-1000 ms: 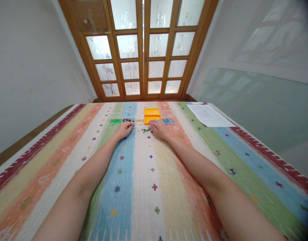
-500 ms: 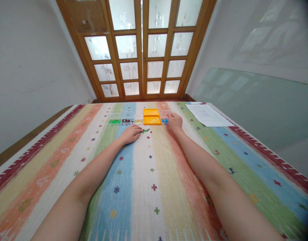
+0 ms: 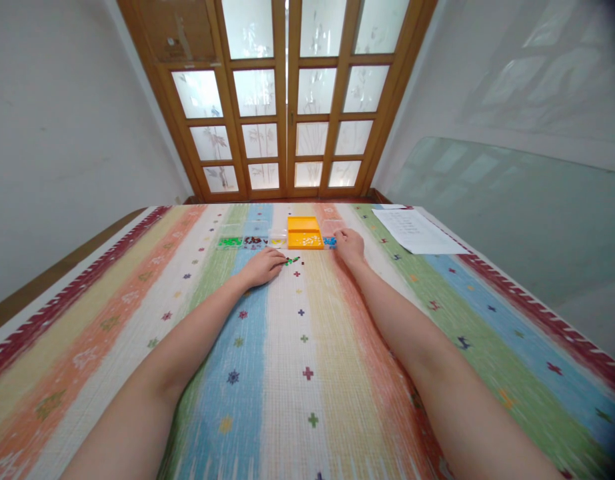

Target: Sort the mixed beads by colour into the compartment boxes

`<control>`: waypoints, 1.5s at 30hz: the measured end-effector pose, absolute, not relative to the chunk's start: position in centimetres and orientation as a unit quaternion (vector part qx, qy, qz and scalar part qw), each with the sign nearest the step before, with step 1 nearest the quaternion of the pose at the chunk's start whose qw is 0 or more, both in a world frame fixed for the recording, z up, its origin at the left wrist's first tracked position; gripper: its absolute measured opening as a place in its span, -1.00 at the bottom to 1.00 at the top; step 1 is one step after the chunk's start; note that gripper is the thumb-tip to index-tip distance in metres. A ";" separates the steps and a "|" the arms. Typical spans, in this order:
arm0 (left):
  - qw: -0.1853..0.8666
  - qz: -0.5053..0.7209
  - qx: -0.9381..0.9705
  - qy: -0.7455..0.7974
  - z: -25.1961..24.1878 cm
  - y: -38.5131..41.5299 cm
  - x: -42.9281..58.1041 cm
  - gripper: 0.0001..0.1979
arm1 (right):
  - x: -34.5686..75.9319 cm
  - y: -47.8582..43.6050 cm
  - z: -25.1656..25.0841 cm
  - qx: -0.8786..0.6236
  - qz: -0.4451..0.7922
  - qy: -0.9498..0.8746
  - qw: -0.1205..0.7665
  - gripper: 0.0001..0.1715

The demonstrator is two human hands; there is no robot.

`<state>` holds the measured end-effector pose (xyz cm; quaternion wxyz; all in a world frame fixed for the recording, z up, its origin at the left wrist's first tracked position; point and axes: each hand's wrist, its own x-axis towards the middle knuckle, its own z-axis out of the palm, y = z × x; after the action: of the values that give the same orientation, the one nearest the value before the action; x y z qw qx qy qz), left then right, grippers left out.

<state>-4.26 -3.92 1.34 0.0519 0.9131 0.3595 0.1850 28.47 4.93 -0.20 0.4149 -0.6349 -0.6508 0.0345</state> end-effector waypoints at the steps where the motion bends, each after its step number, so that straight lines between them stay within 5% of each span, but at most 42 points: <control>1: 0.053 0.184 0.915 0.355 1.3 -3.9 -4.2 -0.62 | 28.4 5.0 -0.4 -0.634 0.031 -0.655 0.411 -0.55; 45: 0.043 0.364 0.764 0.531 -1.4 -0.1 -9.3 -0.62 | 26.0 4.7 -1.7 -0.528 -0.008 -0.757 0.385 -0.59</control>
<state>-9.31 -0.07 -1.44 0.0434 0.7643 0.5307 0.3639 25.98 4.74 -1.75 0.3850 -0.5284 -0.7566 -0.0083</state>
